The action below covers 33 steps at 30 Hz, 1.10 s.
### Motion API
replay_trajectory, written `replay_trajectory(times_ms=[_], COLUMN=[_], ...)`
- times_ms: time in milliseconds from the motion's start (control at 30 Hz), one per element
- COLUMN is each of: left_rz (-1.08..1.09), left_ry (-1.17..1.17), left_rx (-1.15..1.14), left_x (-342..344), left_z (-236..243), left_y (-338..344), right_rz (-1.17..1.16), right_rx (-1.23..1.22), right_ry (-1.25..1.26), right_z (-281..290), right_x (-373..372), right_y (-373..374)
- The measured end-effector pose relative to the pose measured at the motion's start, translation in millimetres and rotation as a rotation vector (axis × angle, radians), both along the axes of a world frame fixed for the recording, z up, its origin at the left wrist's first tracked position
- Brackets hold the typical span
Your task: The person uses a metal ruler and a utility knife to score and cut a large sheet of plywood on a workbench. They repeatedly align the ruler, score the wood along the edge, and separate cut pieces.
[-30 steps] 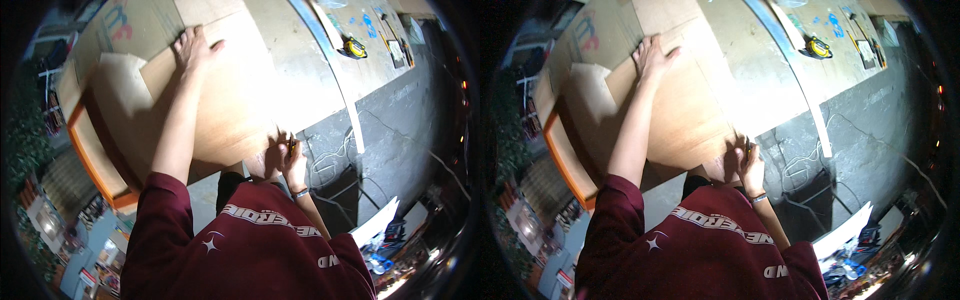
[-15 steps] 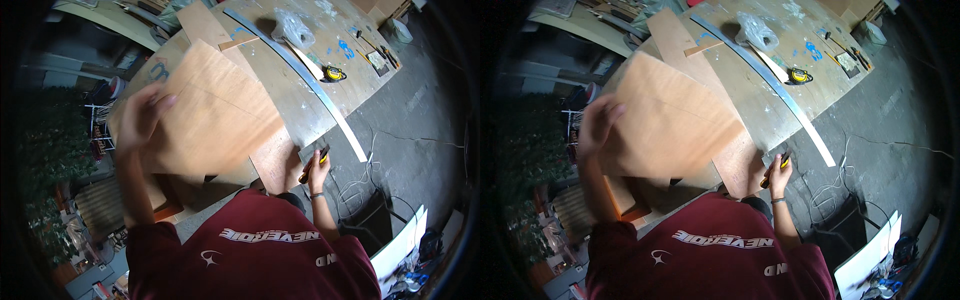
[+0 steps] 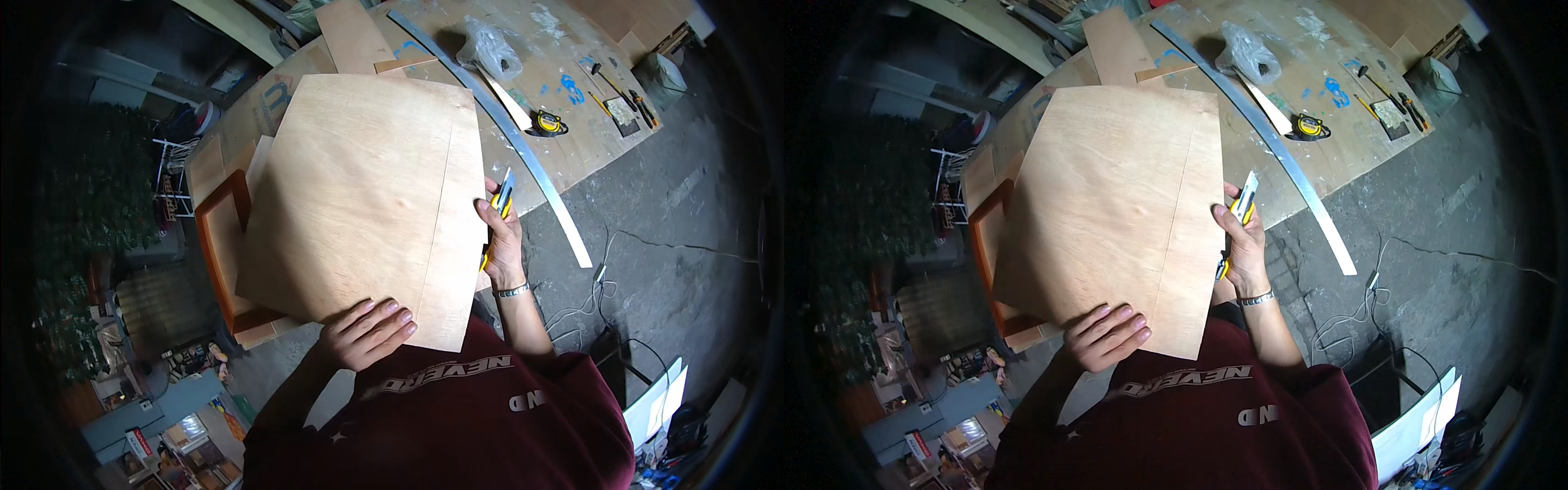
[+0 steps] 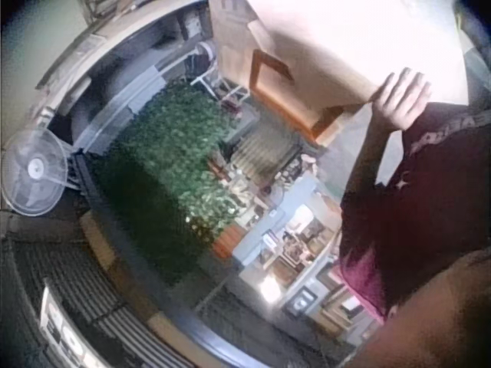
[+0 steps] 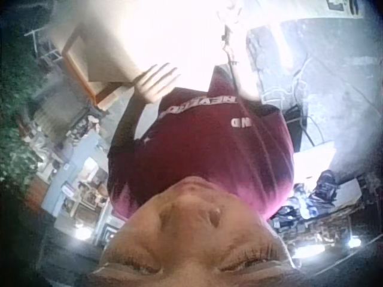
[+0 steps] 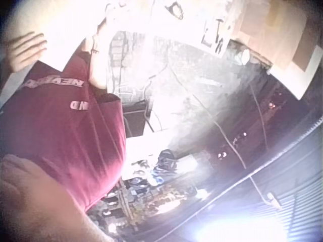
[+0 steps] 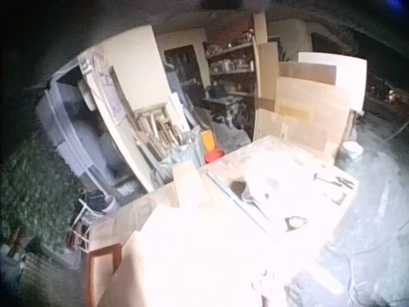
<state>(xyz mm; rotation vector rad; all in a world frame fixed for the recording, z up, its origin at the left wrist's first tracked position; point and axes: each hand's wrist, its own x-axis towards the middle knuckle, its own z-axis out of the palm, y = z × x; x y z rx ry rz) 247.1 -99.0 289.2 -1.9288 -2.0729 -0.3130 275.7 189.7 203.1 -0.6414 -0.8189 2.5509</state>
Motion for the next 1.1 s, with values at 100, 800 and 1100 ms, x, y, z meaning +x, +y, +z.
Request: replay_trajectory(times_ms=[100,800,1100], left_rz=[0.042,0.074,0.995], left_ry=[-0.054,-0.044,-0.133], left_rx=[-0.020,0.110,0.463], left_x=[19.5,35.3,-84.6], left_z=[-25.3,-12.5,46.9], left_y=[-6.0,12.1,-31.5], right_rz=[0.022,0.029,-0.084], right_rx=[0.015,0.029,0.362], right_ry=[0.027,0.062,0.046], right_z=[-13.9,-4.9,8.9], right_x=[9.2,-0.4,-16.9], right_y=[0.7,8.8,36.8])
